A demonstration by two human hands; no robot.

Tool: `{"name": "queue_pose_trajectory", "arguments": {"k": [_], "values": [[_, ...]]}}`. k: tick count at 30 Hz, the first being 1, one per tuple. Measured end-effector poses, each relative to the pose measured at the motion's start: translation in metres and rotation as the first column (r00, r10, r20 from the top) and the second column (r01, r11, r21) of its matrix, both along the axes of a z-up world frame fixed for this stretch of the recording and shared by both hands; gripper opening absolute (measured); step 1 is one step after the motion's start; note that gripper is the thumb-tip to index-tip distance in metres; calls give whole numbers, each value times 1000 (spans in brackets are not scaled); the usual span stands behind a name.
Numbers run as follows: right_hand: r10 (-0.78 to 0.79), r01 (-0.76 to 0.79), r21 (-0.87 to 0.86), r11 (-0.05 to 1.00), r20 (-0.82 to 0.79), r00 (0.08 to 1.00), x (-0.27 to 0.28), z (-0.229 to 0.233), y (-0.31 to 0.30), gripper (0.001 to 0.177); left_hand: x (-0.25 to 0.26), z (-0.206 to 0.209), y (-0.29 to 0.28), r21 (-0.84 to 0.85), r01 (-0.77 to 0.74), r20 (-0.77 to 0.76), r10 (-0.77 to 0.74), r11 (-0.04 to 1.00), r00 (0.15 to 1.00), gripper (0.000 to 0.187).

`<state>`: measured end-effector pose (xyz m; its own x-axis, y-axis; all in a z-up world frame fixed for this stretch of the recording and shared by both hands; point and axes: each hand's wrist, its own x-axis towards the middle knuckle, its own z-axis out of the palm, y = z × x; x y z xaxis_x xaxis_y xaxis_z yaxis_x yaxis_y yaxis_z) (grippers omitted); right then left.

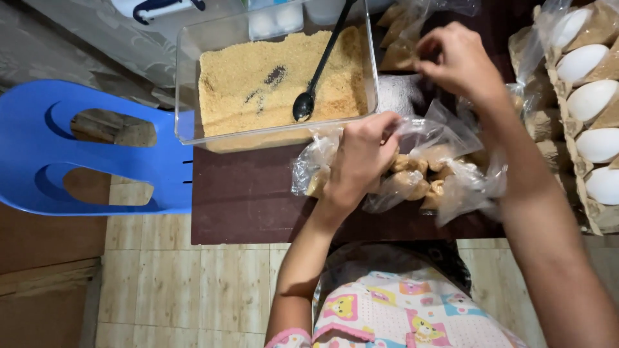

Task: Manually scooping brown sugar from a large container into small plastic bags using a spoon and organizing the filled bags.

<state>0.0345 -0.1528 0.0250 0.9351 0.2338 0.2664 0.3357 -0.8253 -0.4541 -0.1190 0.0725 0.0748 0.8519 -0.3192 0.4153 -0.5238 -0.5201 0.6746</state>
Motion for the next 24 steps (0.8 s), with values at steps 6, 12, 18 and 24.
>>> {"name": "queue_pose_trajectory", "arguments": {"k": [6,12,18,24], "values": [[309,-363,102,926,-757,576,-67,56,1,43,25,11,-28,-43,-33,52,35,999,998,13],[449,-299,381,875,-408,795,-58,11,-5,57,48,-15,-39,-190,-65,72,80,980,994,32],[222,-158,192,969,-383,897,-39,50,12,51,-23,33,21,201,21,-245,30,979,969,30],[247,-249,-67,966,-30,969,29,-42,6,48,-39,-24,28,761,-157,-97,350,629,932,18]]}}
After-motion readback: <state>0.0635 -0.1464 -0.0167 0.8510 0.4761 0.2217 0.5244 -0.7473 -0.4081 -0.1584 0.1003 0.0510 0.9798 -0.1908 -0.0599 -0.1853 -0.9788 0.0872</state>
